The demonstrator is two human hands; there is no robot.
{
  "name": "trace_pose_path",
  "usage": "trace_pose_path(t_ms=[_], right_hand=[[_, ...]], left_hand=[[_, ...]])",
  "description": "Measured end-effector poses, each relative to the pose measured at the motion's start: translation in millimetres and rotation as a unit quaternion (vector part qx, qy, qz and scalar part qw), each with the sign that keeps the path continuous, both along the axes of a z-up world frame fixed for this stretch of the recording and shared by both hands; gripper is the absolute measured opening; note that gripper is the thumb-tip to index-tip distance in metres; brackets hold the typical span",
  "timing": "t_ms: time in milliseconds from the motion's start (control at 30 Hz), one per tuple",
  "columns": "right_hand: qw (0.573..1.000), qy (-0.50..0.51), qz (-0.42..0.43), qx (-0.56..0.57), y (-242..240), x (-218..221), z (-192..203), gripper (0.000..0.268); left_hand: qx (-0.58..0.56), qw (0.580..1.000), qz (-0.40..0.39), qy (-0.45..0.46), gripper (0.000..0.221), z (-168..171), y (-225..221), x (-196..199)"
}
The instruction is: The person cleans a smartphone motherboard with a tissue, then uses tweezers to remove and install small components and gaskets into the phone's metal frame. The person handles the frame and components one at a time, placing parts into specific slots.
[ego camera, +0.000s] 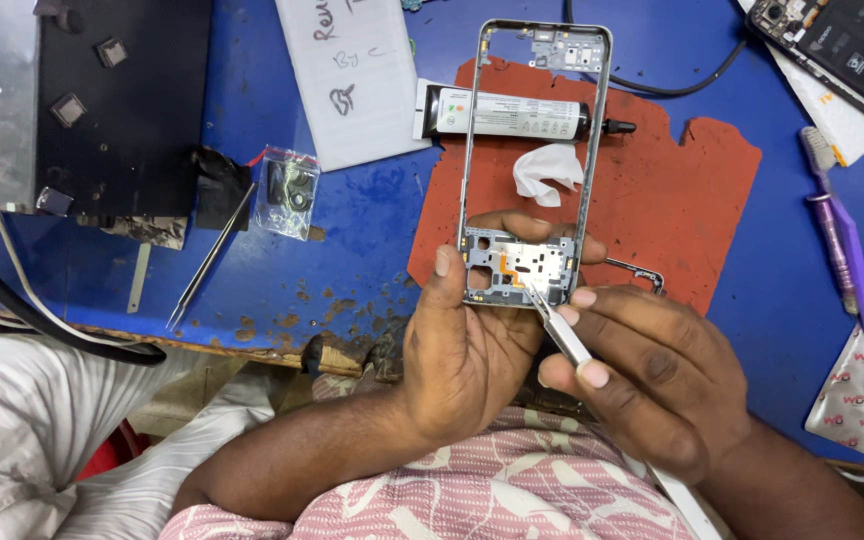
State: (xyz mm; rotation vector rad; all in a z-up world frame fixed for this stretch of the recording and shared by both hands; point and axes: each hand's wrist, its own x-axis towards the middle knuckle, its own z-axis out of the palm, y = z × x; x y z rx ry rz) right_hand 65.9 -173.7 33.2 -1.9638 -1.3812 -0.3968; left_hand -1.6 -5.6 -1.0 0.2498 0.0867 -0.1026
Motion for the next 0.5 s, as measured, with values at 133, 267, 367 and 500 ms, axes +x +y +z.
trace_pose_path(t_ms=[133,267,367,500], right_hand=[[0.999,0.017,-0.002,0.033,3.8,0.4,-2.1,0.049],[1.000,0.010,-0.005,0.018,4.8,1.0,0.7,0.044],[1.000,-0.016,0.000,-0.007,4.9,-0.4,2.7,0.041],[0.998,-0.057,-0.002,0.007,7.3,-0.7,2.2,0.039]], left_hand=[[-0.005,1.000,0.012,-0.007,0.056,0.9,-2.2,-0.3],[0.000,1.000,0.013,-0.007,0.055,1.1,-1.5,0.0],[-0.013,1.000,0.003,-0.002,0.056,1.5,-1.2,-1.4],[-0.009,1.000,0.001,0.009,0.057,3.3,-3.3,-2.9]])
